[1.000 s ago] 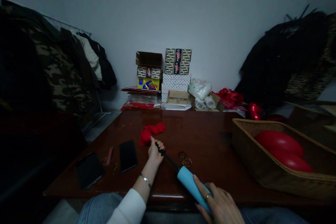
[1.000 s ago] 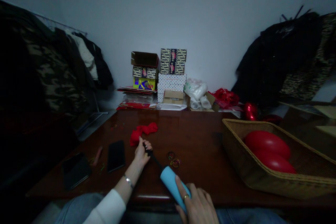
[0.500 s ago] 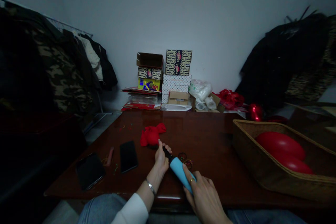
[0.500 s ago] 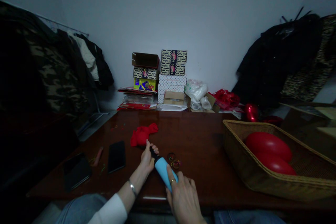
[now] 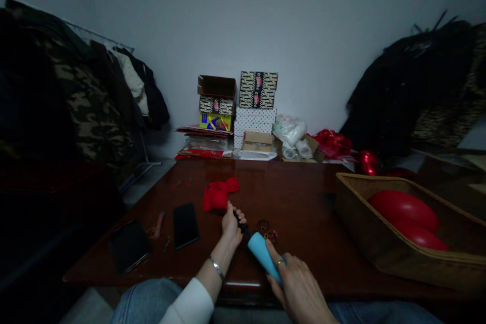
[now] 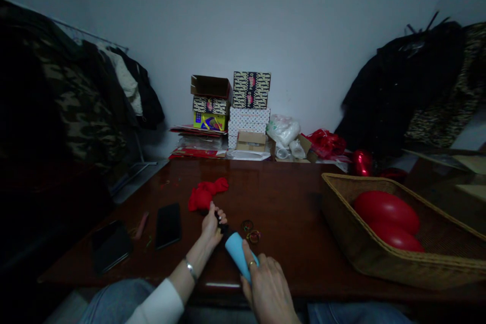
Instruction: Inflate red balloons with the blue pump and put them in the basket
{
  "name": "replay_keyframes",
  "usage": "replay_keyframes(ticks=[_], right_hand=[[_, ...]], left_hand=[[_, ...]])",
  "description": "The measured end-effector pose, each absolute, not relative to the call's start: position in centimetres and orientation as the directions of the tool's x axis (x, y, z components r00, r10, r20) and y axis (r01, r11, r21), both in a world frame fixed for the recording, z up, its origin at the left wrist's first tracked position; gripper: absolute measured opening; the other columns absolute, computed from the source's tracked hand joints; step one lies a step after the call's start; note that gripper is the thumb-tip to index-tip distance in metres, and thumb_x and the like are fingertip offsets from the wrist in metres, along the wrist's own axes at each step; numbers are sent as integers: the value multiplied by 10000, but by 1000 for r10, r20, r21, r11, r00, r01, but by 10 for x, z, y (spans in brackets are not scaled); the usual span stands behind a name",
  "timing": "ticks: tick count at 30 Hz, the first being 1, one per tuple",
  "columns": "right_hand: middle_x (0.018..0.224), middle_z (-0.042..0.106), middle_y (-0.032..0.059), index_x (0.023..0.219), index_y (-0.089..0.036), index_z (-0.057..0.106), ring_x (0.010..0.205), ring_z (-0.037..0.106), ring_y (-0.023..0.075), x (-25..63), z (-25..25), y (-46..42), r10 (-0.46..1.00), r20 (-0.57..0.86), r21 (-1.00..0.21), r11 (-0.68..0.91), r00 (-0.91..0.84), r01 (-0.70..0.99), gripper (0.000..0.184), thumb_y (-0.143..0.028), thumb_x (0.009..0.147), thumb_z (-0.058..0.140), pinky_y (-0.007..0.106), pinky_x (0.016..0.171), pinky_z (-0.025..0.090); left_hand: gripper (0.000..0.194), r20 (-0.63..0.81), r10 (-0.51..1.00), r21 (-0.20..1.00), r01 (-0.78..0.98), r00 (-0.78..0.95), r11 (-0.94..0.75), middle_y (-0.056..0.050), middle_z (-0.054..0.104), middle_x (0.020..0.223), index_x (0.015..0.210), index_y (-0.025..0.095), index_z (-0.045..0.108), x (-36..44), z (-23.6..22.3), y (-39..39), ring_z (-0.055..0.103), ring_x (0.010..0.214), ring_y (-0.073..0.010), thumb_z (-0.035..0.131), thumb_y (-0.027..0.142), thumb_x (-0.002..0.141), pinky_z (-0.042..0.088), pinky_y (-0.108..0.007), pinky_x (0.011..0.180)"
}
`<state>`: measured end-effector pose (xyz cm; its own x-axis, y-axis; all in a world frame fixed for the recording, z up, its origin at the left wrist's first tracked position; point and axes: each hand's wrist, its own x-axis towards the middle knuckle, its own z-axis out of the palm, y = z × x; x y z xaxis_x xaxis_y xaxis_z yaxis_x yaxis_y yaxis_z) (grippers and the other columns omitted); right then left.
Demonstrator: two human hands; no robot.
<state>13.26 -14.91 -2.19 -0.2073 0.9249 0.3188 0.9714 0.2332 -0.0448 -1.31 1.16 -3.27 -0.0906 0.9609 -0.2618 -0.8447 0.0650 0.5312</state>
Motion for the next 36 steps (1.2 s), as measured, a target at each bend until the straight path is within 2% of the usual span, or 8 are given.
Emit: replay_keyframes(ticks=[7, 12, 15, 18, 23, 32, 36], right_hand=[[861, 631, 44, 1394, -248, 264, 754, 610, 203, 169, -28, -171, 868, 375, 2, 351, -326, 936, 696, -322, 774, 570, 318, 740, 491], [873, 631, 21, 1423, -296, 128, 737, 617, 174, 186, -34, -184, 867, 386, -61, 367, -317, 928, 779, -291, 779, 565, 275, 722, 501], [852, 635, 19, 1426, -302, 105, 712, 619, 174, 187, -36, -184, 876, 384, -80, 347, -292, 934, 801, -278, 773, 569, 269, 691, 509], [879, 642, 30, 1418, -304, 161, 727, 623, 182, 185, -37, -182, 883, 375, -64, 328, -281, 943, 757, -278, 775, 559, 284, 695, 511], [933, 642, 49, 1371, -295, 314, 740, 620, 193, 176, -30, -173, 884, 352, -32, 341, -309, 939, 650, -280, 767, 554, 295, 683, 498], [932, 621, 85, 1367, -226, 337, 805, 593, 225, 137, -8, -146, 932, 290, 13, 222, -216, 975, 610, -241, 784, 517, 364, 753, 465], [947, 625, 94, 1351, -243, 365, 820, 596, 227, 126, -5, -137, 943, 269, 33, 192, -194, 981, 581, -226, 791, 518, 365, 759, 453]], left_hand=[[370, -267, 958, 491, -871, -108, 39, 70, 316, 520, 651, 179, 383, -34, -22, 22, 300, 376, -33, 553, 477, 790, 235, -131, 318], [399, -254, 967, 408, -906, 2, 109, 47, 350, 548, 663, 178, 398, -36, -15, 19, 347, 415, -55, 517, 540, 780, 283, -148, 338], [346, -223, 974, 371, -920, 44, 127, 34, 374, 563, 687, 170, 425, -32, -15, 15, 375, 437, -66, 494, 479, 827, 319, -158, 363], [267, -210, 978, 391, -917, -3, 81, 37, 379, 562, 700, 166, 434, -29, -15, 14, 366, 427, -58, 495, 372, 859, 309, -151, 369], [249, -204, 978, 419, -907, -41, 49, 37, 395, 556, 706, 164, 435, -25, -18, 11, 367, 419, -54, 465, 340, 880, 306, -149, 374], [248, -269, 962, 491, -867, -55, 88, 40, 420, 534, 694, 173, 421, 0, -28, -5, 406, 433, -68, 513, 336, 856, 367, -171, 424], [262, -285, 957, 510, -855, -62, 96, 45, 414, 523, 685, 175, 414, 3, -31, -6, 400, 423, -68, 529, 348, 844, 358, -174, 412]])
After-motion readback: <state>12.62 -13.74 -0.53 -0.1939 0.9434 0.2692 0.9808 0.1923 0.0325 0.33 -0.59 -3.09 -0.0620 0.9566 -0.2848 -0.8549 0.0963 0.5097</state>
